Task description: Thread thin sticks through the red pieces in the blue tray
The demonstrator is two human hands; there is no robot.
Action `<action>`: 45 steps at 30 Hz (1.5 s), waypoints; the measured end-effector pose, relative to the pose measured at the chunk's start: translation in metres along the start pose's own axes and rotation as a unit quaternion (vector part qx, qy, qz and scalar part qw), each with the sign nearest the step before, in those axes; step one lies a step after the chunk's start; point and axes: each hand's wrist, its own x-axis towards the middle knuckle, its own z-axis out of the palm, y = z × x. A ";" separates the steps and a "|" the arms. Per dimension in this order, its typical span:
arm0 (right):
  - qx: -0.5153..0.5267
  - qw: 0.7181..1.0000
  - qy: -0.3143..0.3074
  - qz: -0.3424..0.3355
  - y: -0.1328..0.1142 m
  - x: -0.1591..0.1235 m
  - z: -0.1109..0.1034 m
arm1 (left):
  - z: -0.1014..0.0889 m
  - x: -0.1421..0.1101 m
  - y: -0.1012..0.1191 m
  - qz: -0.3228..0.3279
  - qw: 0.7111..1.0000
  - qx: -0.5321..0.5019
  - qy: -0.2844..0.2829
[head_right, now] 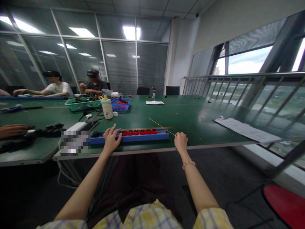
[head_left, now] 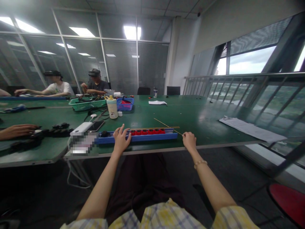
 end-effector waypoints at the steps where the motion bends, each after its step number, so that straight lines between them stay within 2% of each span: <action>1: 0.003 1.000 0.002 0.002 0.001 0.000 0.001 | 0.000 0.000 0.001 -0.002 1.000 -0.002 -0.003; 9: 0.020 0.999 0.030 0.026 0.007 -0.001 0.002 | 0.000 -0.001 0.003 -0.002 1.000 0.004 0.000; 17: -0.007 0.999 0.005 0.032 0.008 0.002 0.001 | 0.002 -0.001 0.001 -0.015 1.000 0.019 -0.014; 24: -0.008 1.000 0.018 0.025 0.011 0.003 0.003 | 0.002 -0.001 0.002 -0.006 1.000 0.015 -0.008; 28: 0.045 0.998 0.006 0.051 0.017 0.008 0.004 | 0.002 -0.001 0.002 -0.010 1.000 0.015 -0.017; 31: 0.104 0.991 0.007 0.086 0.011 0.016 0.001 | 0.002 -0.001 0.002 -0.010 1.000 0.014 -0.020; 32: 0.119 0.990 0.035 0.073 0.006 0.019 -0.001 | 0.002 -0.001 0.002 -0.009 1.000 0.013 -0.019; 35: 0.159 0.974 0.155 -0.042 -0.019 0.024 -0.008 | 0.002 -0.001 0.002 -0.005 1.000 0.006 -0.019; 37: 0.170 0.958 0.198 -0.115 -0.038 0.024 -0.011 | 0.001 -0.002 0.002 -0.002 1.000 0.002 -0.021; 41: 0.146 0.946 0.214 -0.198 -0.063 0.013 -0.009 | 0.000 -0.001 0.002 -0.001 1.000 -0.001 -0.020; 45: 0.110 0.945 0.177 -0.251 -0.064 0.006 -0.003 | -0.001 -0.001 0.002 -0.001 1.000 -0.002 -0.022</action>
